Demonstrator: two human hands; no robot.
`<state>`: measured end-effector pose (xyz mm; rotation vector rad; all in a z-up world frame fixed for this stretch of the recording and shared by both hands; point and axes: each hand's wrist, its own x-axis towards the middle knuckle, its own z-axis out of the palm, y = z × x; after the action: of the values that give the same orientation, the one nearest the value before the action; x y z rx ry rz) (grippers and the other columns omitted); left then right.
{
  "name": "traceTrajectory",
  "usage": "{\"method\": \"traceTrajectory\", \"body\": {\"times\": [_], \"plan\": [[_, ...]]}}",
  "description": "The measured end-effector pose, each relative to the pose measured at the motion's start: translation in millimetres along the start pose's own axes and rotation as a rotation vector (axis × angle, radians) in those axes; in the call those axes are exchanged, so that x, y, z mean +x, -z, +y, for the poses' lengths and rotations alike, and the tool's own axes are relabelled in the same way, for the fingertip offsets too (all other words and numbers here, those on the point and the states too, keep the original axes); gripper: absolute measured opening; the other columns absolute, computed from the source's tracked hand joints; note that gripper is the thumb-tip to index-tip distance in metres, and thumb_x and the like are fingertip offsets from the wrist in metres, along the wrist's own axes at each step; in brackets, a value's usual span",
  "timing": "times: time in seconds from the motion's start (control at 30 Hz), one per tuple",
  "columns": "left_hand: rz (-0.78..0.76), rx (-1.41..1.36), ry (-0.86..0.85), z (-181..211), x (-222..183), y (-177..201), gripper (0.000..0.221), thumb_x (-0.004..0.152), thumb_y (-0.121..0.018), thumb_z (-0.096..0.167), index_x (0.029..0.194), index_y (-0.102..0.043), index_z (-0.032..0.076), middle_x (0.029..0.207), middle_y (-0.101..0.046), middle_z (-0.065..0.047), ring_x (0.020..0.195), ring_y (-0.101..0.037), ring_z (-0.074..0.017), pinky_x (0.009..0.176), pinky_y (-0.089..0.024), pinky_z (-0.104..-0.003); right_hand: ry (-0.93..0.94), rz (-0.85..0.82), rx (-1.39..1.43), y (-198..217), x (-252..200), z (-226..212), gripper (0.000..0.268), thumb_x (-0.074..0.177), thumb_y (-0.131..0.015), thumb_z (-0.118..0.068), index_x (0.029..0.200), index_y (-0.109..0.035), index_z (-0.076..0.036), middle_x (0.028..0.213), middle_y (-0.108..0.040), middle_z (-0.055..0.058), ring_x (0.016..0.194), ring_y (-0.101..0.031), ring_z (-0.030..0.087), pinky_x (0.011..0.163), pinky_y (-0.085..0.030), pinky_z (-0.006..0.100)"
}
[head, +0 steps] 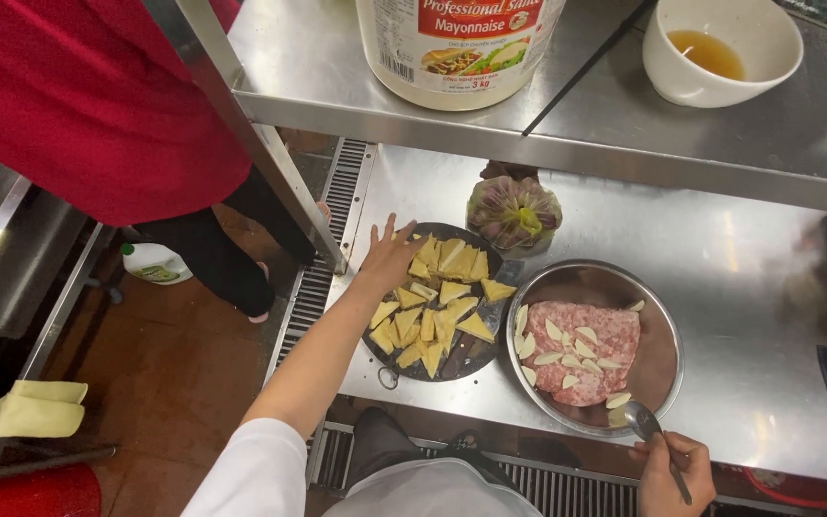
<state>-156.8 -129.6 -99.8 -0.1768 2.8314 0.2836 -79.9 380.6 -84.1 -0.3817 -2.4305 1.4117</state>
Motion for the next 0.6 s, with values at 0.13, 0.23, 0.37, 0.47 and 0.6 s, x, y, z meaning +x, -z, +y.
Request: {"method": "traceTrajectory", "body": {"times": [0.13,0.23,0.37,0.47,0.6], "plan": [[0.093,0.327,-0.151,-38,28,-37,0.067,0.082,-0.072,-0.003,0.142,-0.057,0.024,0.141,-0.056,-0.011,0.134,-0.043,-0.0327,0.118,-0.027,-0.059,-0.034,0.013,0.047,-4,-2,-13,0.012,0.108,-0.067,0.002,0.099,-0.06,0.003,0.101,-0.068,0.018,0.066,-0.069,0.027,0.065,-0.058,0.032],[0.266,0.301,-0.27,-42,17,-32,0.05,0.078,-0.064,-0.013,0.12,-0.067,0.015,0.123,-0.061,-0.013,0.111,-0.053,-0.0327,0.095,-0.044,-0.046,-0.017,0.001,0.043,-8,-2,-23,0.012,0.107,-0.068,0.003,0.098,-0.059,0.002,0.099,-0.069,0.014,0.067,-0.069,0.025,0.062,-0.055,0.031],[0.35,-0.751,0.105,20,-42,21,0.049,0.076,-0.079,0.016,0.12,-0.058,0.014,0.12,-0.062,-0.012,0.102,-0.062,-0.0263,0.074,-0.052,-0.04,0.057,-0.107,0.16,-25,0,-31,0.011,0.105,-0.07,0.003,0.1,-0.06,0.002,0.099,-0.067,0.014,0.071,-0.069,0.024,0.068,-0.058,0.031],[0.257,-1.449,0.327,88,-90,54,0.057,0.079,-0.082,0.031,0.13,-0.06,0.019,0.142,-0.057,-0.013,0.111,-0.063,-0.0198,0.075,-0.054,-0.028,0.022,-0.28,0.299,-34,-7,-91,0.01,0.1,-0.068,0.004,0.097,-0.06,0.001,0.102,-0.066,0.015,0.074,-0.069,0.023,0.064,-0.062,0.034],[0.147,-2.137,0.267,150,-122,36,0.037,0.099,-0.064,0.021,0.133,-0.064,0.006,0.113,-0.069,-0.003,0.094,-0.062,-0.0132,0.072,-0.049,-0.029,0.223,-0.443,0.417,-47,-20,-176,0.01,0.092,-0.068,0.006,0.088,-0.06,0.001,0.098,-0.065,0.014,0.064,-0.068,0.019,0.061,-0.061,0.027]]}}
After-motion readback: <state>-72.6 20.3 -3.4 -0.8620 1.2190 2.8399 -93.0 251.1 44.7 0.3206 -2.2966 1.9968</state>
